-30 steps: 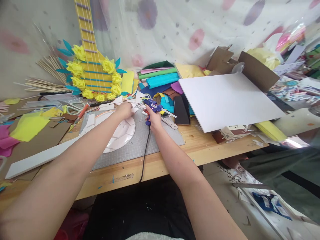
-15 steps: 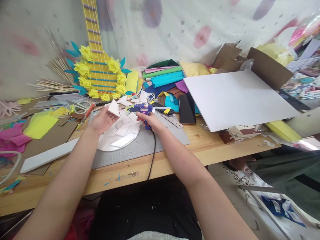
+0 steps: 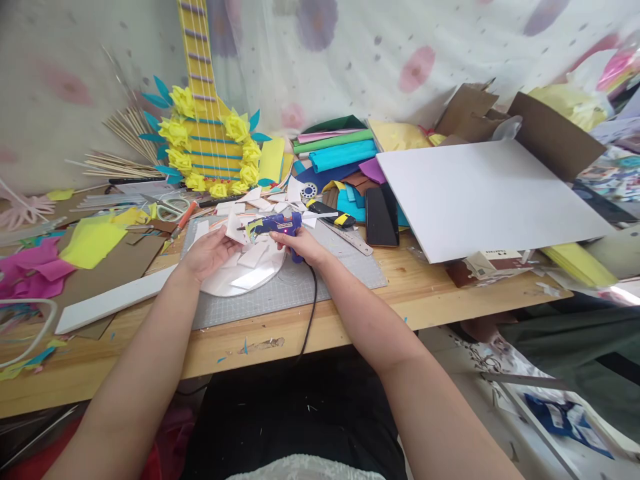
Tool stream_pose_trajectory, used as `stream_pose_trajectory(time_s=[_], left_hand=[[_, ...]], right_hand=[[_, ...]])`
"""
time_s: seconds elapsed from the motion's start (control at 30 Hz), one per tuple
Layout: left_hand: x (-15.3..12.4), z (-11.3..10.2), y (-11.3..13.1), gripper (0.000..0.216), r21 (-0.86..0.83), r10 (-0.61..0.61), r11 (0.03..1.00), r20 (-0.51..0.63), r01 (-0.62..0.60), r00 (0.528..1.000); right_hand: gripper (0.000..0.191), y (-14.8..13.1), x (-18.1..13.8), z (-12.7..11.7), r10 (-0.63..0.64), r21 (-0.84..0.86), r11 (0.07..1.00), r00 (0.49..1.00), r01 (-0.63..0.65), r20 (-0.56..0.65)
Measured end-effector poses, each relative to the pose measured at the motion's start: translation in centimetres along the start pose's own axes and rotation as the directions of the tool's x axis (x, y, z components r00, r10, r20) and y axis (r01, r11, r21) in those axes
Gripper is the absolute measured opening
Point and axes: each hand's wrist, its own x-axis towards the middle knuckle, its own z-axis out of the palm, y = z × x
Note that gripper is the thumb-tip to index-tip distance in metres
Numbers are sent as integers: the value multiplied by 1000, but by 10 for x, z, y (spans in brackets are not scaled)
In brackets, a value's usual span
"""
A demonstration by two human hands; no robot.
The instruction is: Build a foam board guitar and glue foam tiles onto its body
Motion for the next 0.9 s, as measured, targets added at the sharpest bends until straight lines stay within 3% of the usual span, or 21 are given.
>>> stream_pose_trajectory(time_s=[0.3,0.9], left_hand=[[-1,6,-6,22,-24,-46,999,21,46,999],[-2,3,-6,18,11,-89,996,67,89,994]], right_hand=[[46,1,-2,-1,-28,-76,997,999,30,34],[45,-4,1,-5,-14,-48,999,993,8,-116]])
